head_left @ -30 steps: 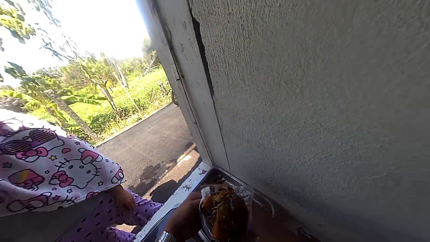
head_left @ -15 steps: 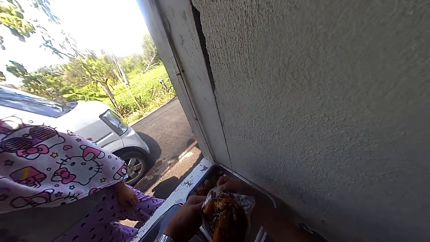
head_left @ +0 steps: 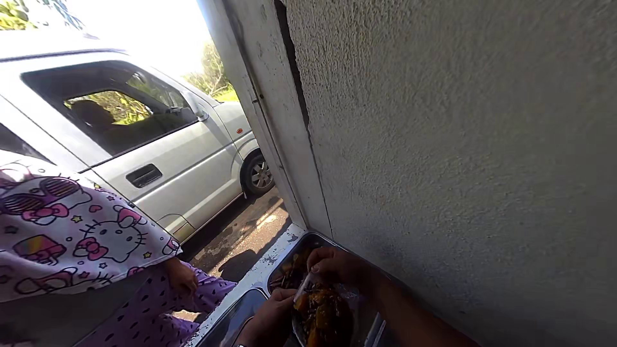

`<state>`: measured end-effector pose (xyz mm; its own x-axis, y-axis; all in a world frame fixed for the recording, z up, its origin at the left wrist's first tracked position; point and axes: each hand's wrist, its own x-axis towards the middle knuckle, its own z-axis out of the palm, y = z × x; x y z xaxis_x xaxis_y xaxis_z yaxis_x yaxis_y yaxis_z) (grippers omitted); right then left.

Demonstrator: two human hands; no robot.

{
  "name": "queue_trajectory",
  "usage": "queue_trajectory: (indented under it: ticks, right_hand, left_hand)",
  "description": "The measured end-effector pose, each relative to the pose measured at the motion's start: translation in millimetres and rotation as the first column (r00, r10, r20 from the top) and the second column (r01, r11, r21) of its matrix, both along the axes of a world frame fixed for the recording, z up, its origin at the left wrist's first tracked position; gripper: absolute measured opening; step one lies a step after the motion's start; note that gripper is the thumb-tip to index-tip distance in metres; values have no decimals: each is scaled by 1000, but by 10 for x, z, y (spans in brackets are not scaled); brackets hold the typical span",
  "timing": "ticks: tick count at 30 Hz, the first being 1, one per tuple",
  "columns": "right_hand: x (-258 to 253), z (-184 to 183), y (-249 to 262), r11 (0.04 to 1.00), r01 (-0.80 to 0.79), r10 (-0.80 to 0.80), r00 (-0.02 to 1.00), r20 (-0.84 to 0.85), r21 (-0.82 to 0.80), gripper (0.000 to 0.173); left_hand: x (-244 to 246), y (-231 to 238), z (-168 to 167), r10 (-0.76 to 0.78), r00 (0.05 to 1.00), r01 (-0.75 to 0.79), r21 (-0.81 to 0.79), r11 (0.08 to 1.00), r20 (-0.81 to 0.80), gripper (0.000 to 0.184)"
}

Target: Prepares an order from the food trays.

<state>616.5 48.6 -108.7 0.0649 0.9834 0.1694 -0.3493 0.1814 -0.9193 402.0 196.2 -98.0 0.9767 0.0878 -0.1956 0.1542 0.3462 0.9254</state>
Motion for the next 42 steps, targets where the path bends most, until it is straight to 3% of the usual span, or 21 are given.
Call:
queue_trajectory:
  ticks: [3,9,16,29,35,42]
  right_hand:
    - [-22,112,-114,998,61,-61,998,28,-20,15]
    - [-25,248,-325,976,162,-124,962,244,-144,22]
    - [-85,354,-401,953,297,-227,837,498,-66,21]
    - [-176,433,-654,912,273,-151,917,369,-306,27]
    - [-209,436,-653,902,281,-180,935,306,-328,31]
    - [-190,547,-492,897,244,-185,965,188,-369,26]
  left_hand:
    - [-7,-14,-2,32,999,-31,-28,999,13,27]
    - [-18,-36,-29,94,996,-93,-34,995,13,28]
    - [-5,-122,-37,237,970,-237,8,971,-56,30]
    - [-58,-303,-146,361,926,-367,-39,929,-111,30]
    - [-78,-306,-160,393,910,-395,9,919,-132,39]
    - [-97,-409,-124,483,871,-491,-127,862,-88,42]
